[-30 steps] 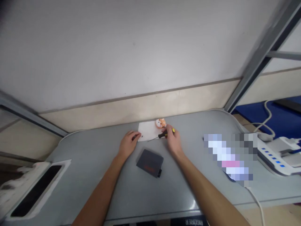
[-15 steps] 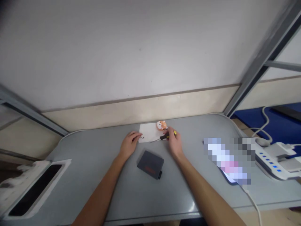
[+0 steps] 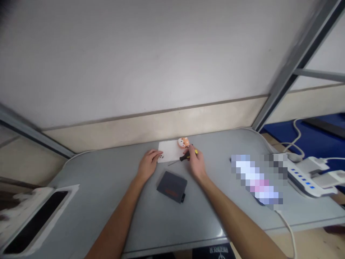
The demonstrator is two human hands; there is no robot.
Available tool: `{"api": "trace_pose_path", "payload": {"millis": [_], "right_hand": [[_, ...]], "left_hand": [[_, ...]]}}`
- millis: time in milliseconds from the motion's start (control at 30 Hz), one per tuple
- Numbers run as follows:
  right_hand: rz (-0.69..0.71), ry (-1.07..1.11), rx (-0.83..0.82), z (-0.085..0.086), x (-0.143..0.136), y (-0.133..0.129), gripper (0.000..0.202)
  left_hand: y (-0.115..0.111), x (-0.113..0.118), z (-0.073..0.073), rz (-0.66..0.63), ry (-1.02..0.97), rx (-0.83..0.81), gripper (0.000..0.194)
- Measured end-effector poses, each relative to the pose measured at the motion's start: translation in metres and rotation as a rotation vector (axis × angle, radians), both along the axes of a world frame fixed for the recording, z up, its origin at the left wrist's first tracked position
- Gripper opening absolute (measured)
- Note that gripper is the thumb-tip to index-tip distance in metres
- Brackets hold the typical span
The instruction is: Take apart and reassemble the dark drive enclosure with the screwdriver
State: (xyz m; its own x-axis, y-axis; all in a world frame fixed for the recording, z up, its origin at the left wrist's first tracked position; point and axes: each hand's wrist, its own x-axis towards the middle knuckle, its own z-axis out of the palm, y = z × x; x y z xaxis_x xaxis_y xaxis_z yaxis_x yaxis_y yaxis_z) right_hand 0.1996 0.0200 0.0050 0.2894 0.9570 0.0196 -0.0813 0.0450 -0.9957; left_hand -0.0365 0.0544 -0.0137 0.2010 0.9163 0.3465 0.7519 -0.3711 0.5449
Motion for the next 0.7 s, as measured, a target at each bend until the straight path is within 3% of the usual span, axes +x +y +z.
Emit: {"api": "trace_pose_path", "payload": {"millis": [133,167,233,300,400,500,600,700], "right_hand": [[-0.039,0.002,0.009,0.0,0.006,0.001,0.056],[-0.067,0.008,0.003,0.001,0.009,0.002,0.056],[-0.139,0.01,-0.004,0.008,0.015,0.001,0.057],[-0.205,-0.013,0.034,0.017,0.023,-0.002,0.056],[-0.222,-0.085,0.213,0.031,0.034,-0.01,0.051],[-0.071,-0.242,0.265,0.041,0.043,-0.02,0.047],[0.166,-0.559,0.306,0.048,0.046,-0.027,0.046],[0.219,-0.682,0.377,0.051,0.043,-0.028,0.048]], "left_hand": [[-0.011,-0.006,0.017,-0.012,-0.062,-0.005,0.029],[-0.017,-0.008,0.025,-0.056,-0.104,-0.084,0.029],[-0.03,-0.013,0.044,-0.238,-0.108,-0.324,0.032],[-0.044,-0.013,0.062,-0.465,-0.054,-0.483,0.065],[-0.06,-0.004,0.079,-0.618,0.01,-0.499,0.088],[-0.07,0.015,0.077,-0.706,0.051,-0.5,0.075],[-0.072,0.03,0.064,-0.608,0.066,-0.437,0.069],[-0.073,0.039,0.05,-0.512,0.101,-0.372,0.071]]}}
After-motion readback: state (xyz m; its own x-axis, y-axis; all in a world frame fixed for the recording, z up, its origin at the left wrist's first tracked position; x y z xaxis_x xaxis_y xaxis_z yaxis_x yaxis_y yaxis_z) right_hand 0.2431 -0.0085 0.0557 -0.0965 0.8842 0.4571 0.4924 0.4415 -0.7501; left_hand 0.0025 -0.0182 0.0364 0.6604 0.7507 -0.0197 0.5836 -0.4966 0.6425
